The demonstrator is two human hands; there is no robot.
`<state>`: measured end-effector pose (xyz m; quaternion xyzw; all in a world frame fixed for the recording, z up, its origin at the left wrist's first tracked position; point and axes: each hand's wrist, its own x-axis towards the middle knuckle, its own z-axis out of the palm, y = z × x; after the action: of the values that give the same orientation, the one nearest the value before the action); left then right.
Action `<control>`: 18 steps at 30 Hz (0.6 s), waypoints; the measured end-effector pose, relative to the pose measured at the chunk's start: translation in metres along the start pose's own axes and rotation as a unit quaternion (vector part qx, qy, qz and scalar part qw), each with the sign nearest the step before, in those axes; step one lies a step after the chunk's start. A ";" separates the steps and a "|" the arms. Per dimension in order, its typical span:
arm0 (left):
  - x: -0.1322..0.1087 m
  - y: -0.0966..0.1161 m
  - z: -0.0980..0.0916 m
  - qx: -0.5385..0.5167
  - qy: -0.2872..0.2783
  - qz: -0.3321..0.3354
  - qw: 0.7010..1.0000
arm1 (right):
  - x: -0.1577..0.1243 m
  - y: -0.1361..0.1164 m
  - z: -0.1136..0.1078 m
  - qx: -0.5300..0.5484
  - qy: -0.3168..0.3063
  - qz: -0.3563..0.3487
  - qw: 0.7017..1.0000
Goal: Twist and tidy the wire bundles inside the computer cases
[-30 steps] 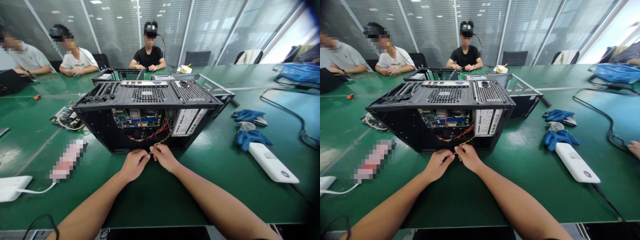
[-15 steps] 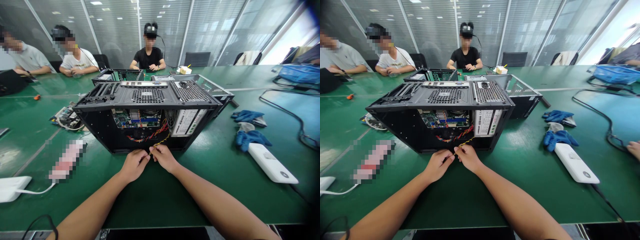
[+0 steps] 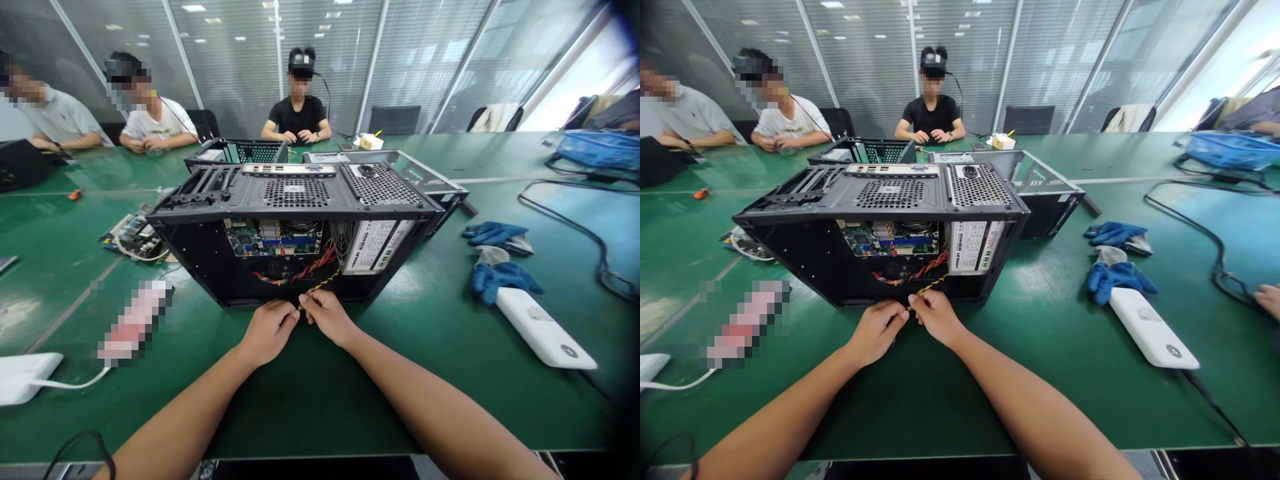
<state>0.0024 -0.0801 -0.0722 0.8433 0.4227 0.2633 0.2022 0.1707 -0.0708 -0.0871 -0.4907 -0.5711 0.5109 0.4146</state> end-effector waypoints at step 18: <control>-0.001 -0.002 0.000 0.018 0.003 0.011 1.000 | 0.001 0.003 0.002 0.037 0.003 0.011 0.999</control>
<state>0.0006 -0.0801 -0.0737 0.8506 0.4184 0.2607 0.1831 0.1696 -0.0702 -0.0908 -0.4826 -0.5455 0.5346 0.4286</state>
